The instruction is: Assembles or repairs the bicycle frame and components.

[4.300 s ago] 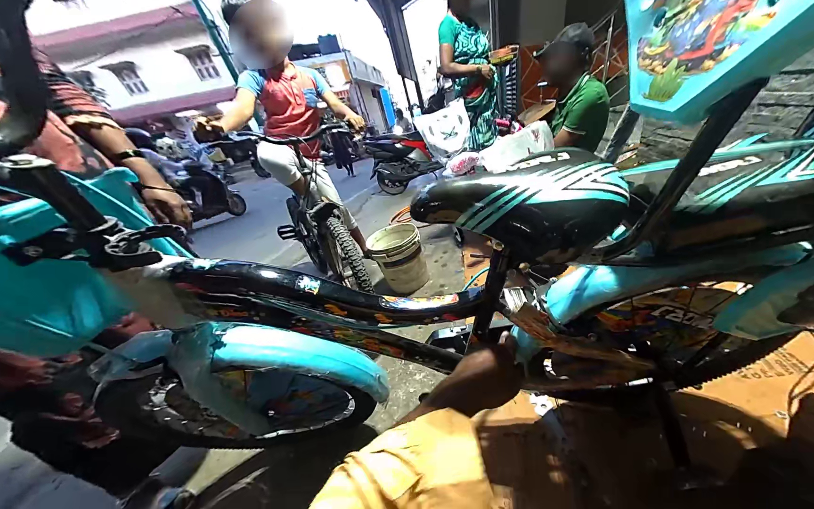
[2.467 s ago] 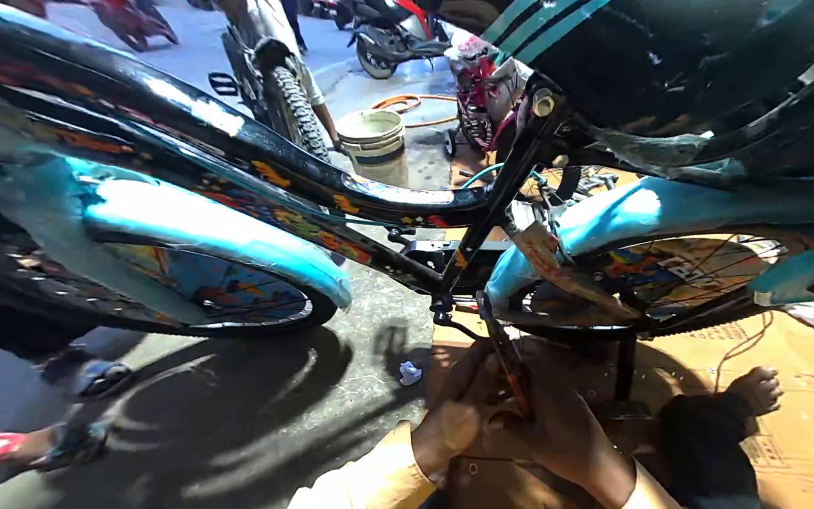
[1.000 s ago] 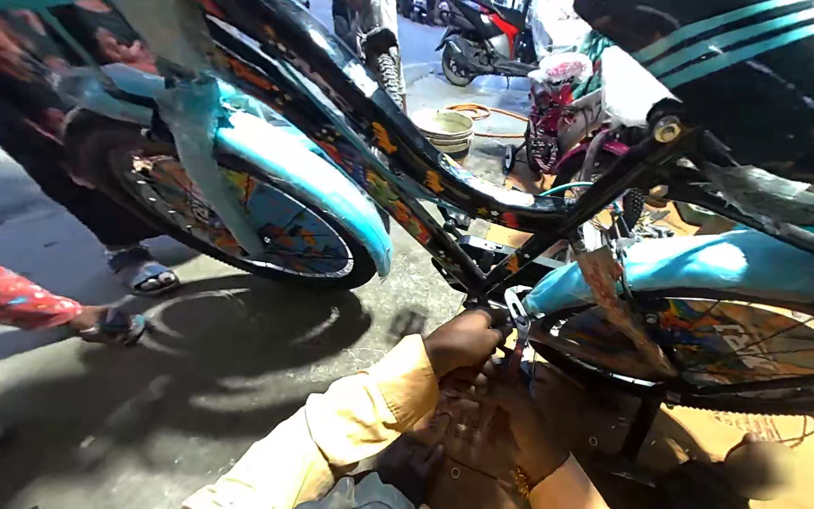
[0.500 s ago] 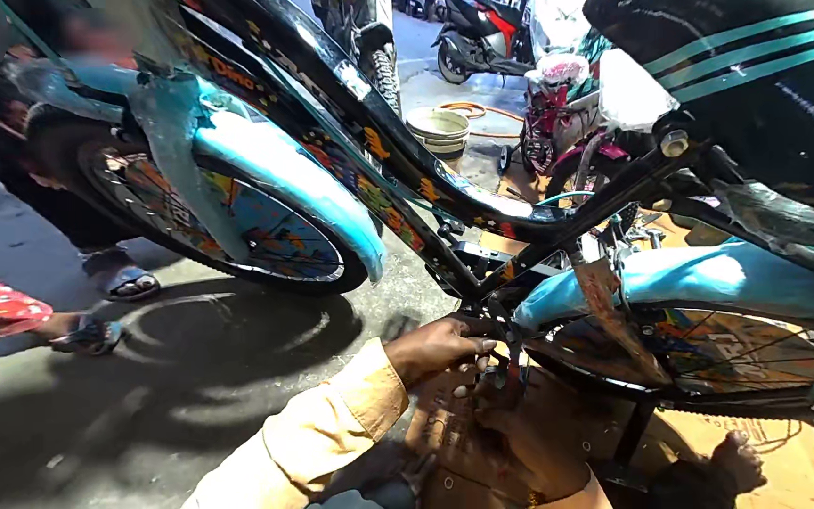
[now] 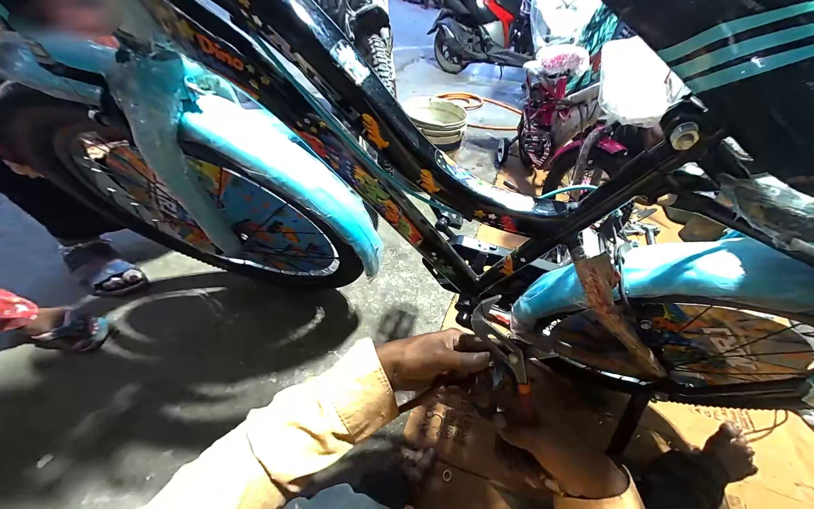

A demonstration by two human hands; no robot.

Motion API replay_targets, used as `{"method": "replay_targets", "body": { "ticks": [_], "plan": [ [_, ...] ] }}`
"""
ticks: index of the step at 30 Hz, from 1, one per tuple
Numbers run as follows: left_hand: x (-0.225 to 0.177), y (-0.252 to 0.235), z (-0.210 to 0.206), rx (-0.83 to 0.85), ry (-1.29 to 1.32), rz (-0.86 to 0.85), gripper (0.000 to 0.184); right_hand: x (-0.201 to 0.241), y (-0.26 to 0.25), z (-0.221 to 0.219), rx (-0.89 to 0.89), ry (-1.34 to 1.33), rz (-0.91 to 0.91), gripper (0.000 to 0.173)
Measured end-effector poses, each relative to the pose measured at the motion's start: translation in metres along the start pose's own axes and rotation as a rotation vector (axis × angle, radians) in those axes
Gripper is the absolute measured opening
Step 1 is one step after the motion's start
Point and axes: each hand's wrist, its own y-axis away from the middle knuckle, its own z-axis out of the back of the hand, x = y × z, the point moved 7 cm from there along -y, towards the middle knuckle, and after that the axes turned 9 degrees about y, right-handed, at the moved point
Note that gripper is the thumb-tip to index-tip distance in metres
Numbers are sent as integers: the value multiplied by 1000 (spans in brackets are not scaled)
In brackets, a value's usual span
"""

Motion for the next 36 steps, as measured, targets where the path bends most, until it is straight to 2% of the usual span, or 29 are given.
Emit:
{"method": "replay_targets", "body": {
  "ticks": [2,5,10,14,16,19,22,24,26,28,30,32,36],
  "plan": [
    [13,-2,-1,22,74,-26,25,0,-5,-15,26,-97,20,25],
    [20,-3,-1,-3,96,-19,27,-3,-17,-30,62,-190,61,26],
    [8,-16,-3,-212,-190,25,30,-4,-35,-45,-135,-451,75,25],
    [-10,-19,8,-461,-360,-34,34,16,-44,-30,-258,-643,229,29],
    [-26,-12,11,-546,-632,-79,35,19,-50,-21,-298,-654,312,30],
    [-35,7,17,-519,-913,-86,41,17,-62,-19,-250,-768,390,33],
    [-21,39,29,-419,-810,35,60,25,-65,-23,-191,-850,420,49],
    [-18,61,37,-441,-731,117,67,32,-69,-27,-115,-880,473,63],
    [-27,75,42,-532,-773,85,51,41,-76,-29,-58,-902,540,72],
    [-42,77,44,-622,-855,-47,31,48,-80,-29,-52,-902,561,73],
    [-55,74,50,-628,-931,-197,22,52,-85,-28,-60,-889,556,72],
    [-63,70,57,-568,-975,-301,21,54,-89,-26,-49,-881,555,77],
    [-74,64,65,-462,-1020,-354,29,57,-98,-21,-118,-869,513,62]
  ]
}}
